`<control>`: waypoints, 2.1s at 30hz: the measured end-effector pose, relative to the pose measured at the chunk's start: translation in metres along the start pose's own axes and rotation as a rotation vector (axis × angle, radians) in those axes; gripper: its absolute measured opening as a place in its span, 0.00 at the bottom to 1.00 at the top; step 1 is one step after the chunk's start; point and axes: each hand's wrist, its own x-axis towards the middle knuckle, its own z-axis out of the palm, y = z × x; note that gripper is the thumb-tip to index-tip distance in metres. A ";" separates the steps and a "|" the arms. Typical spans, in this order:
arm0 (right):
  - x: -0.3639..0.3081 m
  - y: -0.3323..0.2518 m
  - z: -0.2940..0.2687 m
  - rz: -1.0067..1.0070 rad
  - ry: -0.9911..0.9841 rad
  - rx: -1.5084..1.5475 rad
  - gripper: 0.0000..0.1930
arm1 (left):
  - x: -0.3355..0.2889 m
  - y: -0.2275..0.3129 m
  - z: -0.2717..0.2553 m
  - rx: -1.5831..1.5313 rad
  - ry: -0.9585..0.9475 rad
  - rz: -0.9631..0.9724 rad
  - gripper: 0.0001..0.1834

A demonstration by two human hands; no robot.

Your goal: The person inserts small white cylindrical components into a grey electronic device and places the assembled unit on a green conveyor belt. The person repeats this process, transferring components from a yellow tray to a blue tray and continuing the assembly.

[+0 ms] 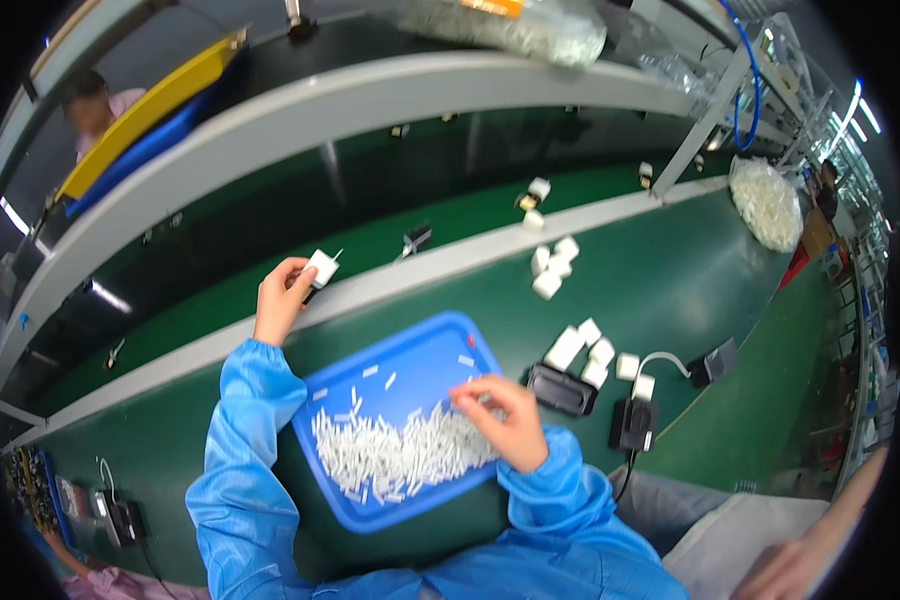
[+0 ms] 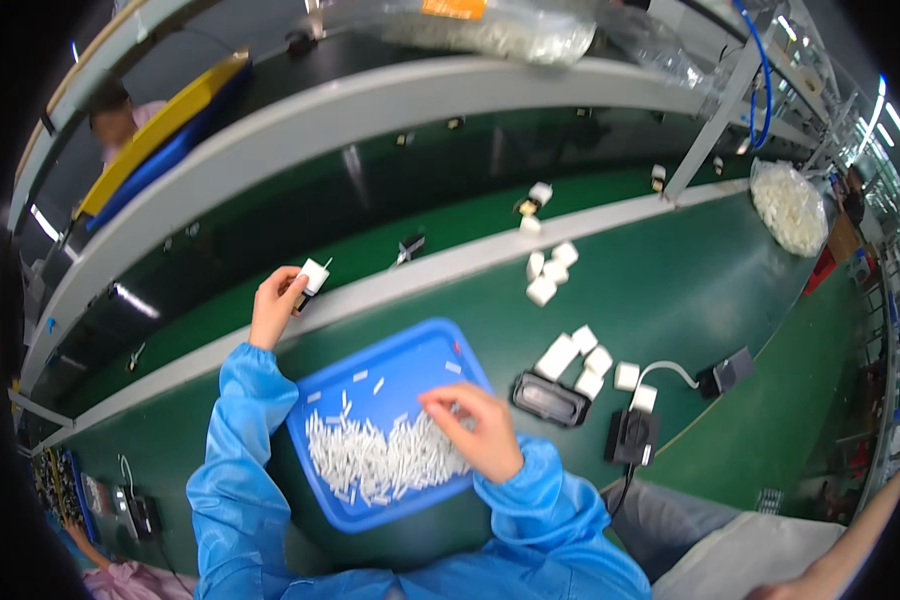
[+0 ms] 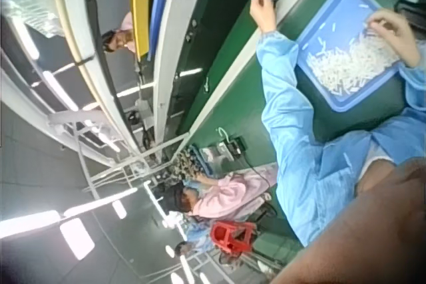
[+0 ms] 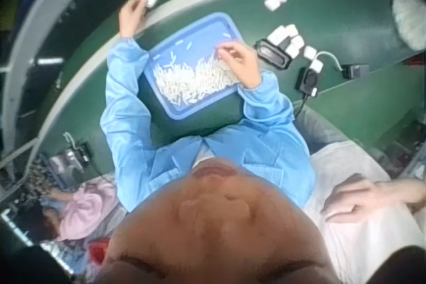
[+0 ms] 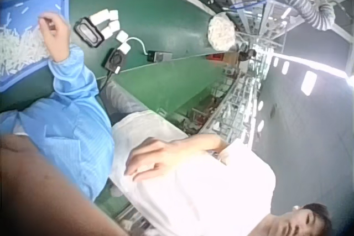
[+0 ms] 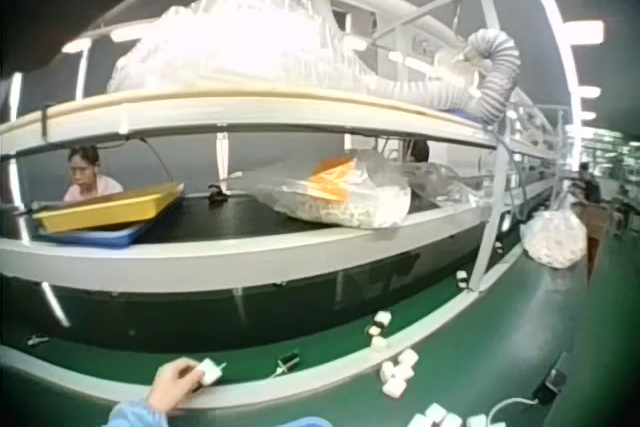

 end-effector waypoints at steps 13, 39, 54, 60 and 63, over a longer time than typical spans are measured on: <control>0.001 -0.007 -0.004 -0.172 -0.049 -0.195 0.06 | 0.092 0.047 0.172 0.894 -0.188 0.468 0.36; 0.022 0.033 0.058 -0.638 -0.333 -0.758 0.04 | -0.191 0.045 -0.032 -0.549 -0.210 -0.069 0.29; 0.014 -0.056 0.037 -0.118 -0.106 0.553 0.11 | -0.215 0.087 -0.007 -0.664 -0.266 0.206 0.10; 0.011 -0.057 0.042 -0.057 -0.149 0.540 0.10 | -0.216 0.085 -0.003 -0.572 -0.276 0.229 0.09; 0.011 -0.056 0.042 -0.029 -0.209 0.398 0.08 | -0.215 0.086 -0.003 -0.418 -0.248 0.328 0.09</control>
